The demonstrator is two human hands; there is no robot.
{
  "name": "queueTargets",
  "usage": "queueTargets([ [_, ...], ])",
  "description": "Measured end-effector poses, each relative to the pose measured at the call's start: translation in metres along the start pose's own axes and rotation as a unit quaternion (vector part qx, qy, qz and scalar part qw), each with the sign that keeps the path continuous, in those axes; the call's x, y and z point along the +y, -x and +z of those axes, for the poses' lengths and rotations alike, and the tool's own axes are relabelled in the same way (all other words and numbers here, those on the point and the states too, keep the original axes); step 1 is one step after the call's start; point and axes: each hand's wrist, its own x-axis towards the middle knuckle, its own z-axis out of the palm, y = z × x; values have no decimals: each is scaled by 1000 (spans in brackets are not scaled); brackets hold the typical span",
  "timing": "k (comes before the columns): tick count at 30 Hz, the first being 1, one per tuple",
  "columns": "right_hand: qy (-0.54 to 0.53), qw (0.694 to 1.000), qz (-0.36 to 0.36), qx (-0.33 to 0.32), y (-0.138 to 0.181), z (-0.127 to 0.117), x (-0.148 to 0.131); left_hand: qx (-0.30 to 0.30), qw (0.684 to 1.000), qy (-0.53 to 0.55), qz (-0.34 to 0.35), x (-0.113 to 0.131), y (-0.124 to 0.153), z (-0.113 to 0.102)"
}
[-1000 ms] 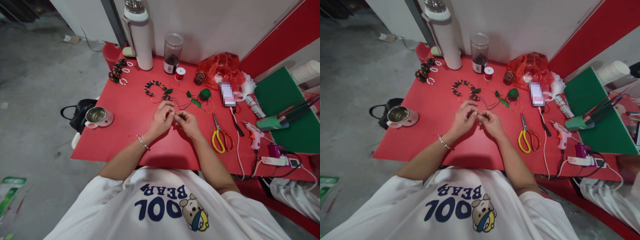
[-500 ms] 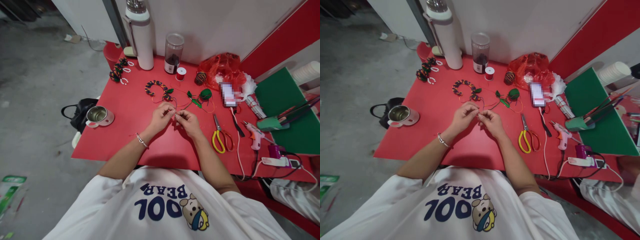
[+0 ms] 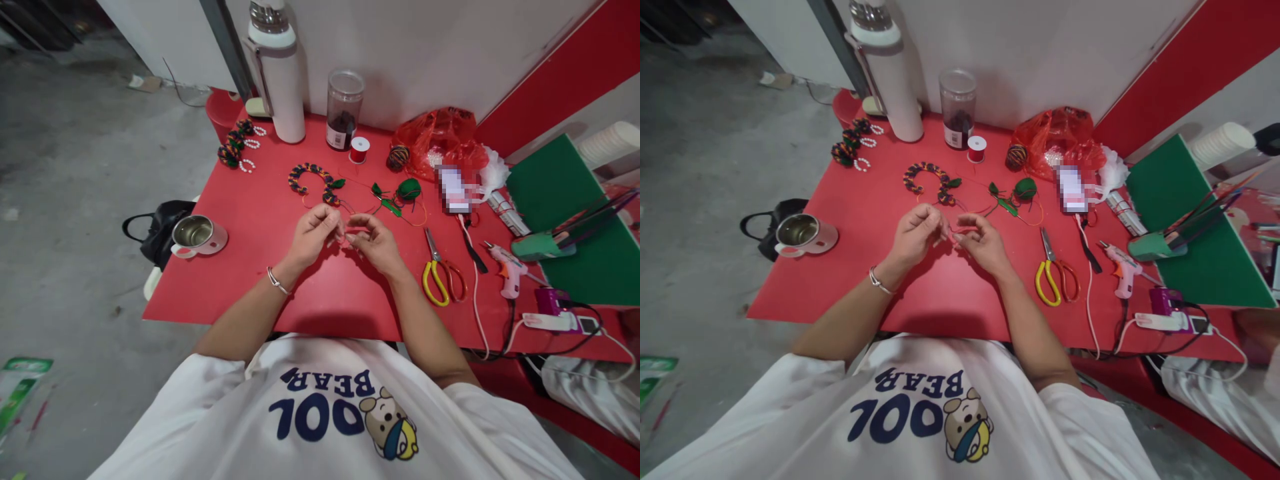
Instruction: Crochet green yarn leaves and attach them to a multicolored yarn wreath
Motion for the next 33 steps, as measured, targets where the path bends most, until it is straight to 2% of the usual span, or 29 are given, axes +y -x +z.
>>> queueTargets([
  [2,-11,1000,-6,8,1,0,-4,60,998,-1,-2,-3,-4,-1],
  [4,-39,999,-24,16,2,-1,-8,83,996,-7,-16,-4,-6,-3],
  [5,-60,998,-30,17,2,-2,-9,69,997,-13,-27,-4,-5,-4],
  [7,-105,994,-27,15,2,-4,-11,1,998,-42,-42,-4,-3,-3],
  [9,-146,989,-5,7,2,-6,-12,-68,994,-83,-36,-5,0,-1],
  [10,-164,986,7,3,2,-8,-12,-83,991,-107,-20,-6,1,0],
  [14,-210,977,29,-9,2,-11,-12,-65,977,-201,27,-13,1,2],
  [22,-133,988,-17,73,-4,-6,-6,-106,956,-272,37,-15,6,9],
  [26,-94,991,-37,83,-7,-7,-4,-74,942,-325,51,-20,4,7],
  [29,-64,985,-66,143,-10,-13,-4,-31,931,-359,53,-22,2,1],
  [33,-79,975,-64,196,-17,-24,-1,-62,903,-416,88,-22,1,-4],
])
